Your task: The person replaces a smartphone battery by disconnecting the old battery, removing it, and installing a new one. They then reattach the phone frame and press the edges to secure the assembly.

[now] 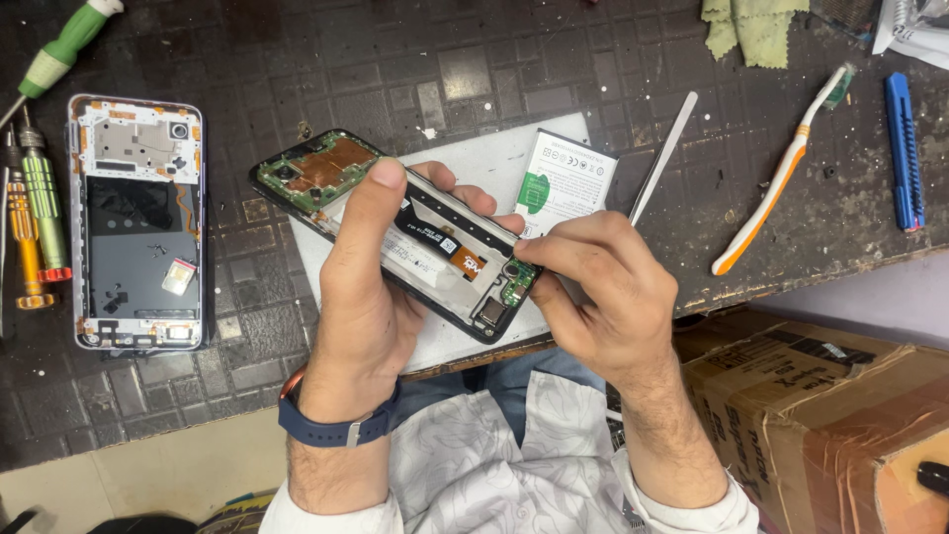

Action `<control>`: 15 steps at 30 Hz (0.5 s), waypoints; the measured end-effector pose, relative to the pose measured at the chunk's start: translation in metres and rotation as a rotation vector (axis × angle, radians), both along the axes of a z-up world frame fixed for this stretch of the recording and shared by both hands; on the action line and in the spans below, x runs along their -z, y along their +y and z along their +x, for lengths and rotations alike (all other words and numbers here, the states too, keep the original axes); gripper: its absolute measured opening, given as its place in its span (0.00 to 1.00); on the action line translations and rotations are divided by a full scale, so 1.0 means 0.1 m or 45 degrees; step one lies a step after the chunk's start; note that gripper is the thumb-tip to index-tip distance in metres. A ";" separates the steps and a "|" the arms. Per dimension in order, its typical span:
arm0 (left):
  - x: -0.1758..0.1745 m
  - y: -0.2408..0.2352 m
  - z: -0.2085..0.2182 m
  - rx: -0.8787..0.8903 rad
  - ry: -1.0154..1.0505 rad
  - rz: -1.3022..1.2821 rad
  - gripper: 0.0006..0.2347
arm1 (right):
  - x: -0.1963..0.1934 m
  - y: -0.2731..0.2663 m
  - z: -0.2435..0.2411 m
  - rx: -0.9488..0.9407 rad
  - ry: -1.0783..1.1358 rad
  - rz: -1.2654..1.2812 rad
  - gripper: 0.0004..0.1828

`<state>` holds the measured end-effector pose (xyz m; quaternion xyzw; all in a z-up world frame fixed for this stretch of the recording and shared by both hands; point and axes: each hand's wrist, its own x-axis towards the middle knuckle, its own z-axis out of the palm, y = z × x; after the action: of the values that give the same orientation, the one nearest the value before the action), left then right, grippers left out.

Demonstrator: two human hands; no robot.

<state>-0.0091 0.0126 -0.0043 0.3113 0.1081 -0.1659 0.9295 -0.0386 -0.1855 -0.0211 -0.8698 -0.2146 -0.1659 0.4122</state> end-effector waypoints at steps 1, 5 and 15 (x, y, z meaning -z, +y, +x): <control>0.00 0.00 0.00 -0.002 0.008 0.004 0.18 | 0.00 0.00 0.00 0.002 0.003 -0.005 0.18; 0.01 -0.01 0.00 0.001 0.029 0.011 0.18 | 0.00 0.00 0.00 -0.026 0.012 0.029 0.18; 0.02 0.00 0.01 -0.006 0.069 0.031 0.19 | 0.00 0.00 0.02 -0.051 -0.023 0.032 0.17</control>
<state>-0.0086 0.0122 -0.0064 0.3175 0.1360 -0.1706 0.9228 -0.0363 -0.1853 -0.0209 -0.8586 -0.2336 -0.1682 0.4243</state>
